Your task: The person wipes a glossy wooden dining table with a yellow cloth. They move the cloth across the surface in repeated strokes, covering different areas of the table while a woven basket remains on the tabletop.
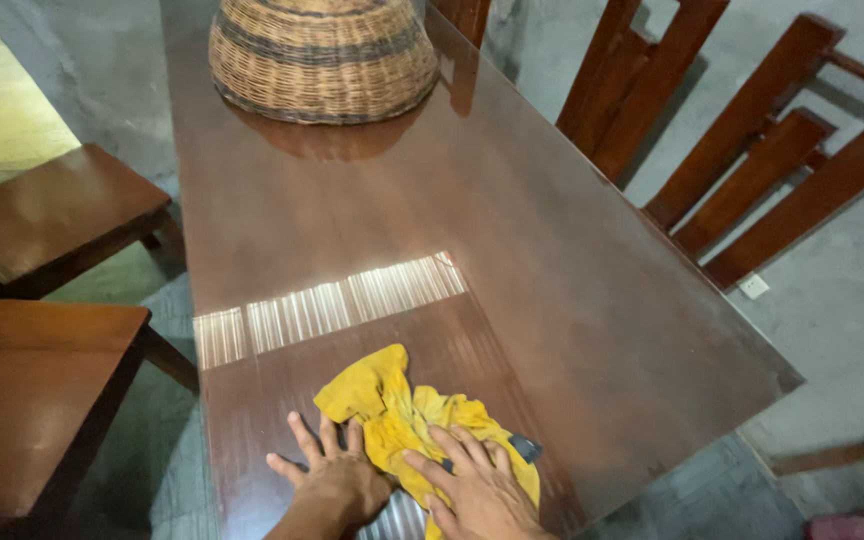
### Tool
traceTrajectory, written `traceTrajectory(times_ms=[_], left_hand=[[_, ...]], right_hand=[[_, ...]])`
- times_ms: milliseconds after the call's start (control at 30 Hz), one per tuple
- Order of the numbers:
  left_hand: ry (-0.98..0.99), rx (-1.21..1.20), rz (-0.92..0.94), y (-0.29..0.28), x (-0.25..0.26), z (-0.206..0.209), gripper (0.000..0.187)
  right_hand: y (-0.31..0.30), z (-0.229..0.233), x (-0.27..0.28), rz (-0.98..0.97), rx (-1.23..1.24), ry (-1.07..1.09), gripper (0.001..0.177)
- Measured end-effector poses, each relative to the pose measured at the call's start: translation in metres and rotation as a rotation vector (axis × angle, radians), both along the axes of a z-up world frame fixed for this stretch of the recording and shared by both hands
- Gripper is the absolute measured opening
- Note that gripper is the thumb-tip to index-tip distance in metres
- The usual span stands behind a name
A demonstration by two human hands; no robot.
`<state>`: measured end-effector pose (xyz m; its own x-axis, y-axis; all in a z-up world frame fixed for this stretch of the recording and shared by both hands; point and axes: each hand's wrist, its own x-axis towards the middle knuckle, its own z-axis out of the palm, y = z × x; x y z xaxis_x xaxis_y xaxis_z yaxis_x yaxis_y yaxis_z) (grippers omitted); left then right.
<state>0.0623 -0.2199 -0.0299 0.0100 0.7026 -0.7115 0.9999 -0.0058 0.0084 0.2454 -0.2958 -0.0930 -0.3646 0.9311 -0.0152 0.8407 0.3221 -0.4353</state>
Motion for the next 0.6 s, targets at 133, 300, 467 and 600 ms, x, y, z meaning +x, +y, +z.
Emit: traceTrajectory(times_ms=[133,300,467,600], left_hand=[[-0.049,0.026,-0.001,-0.004,-0.007,0.017,0.105],[-0.039,0.029,0.022,-0.004,-0.005,0.028,0.107],[-0.031,0.044,0.096,-0.002,0.007,0.035,0.112],[-0.041,0.090,0.183,-0.005,0.041,0.037,0.115]], right_hand=[[0.009,-0.004,0.013,0.017,-0.050,-0.095,0.065],[0.025,-0.046,0.070,0.038,0.061,-0.183,0.072],[0.041,-0.072,0.192,-0.248,0.126,-0.273,0.065],[0.048,-0.073,0.304,-0.610,-0.060,-0.450,0.060]])
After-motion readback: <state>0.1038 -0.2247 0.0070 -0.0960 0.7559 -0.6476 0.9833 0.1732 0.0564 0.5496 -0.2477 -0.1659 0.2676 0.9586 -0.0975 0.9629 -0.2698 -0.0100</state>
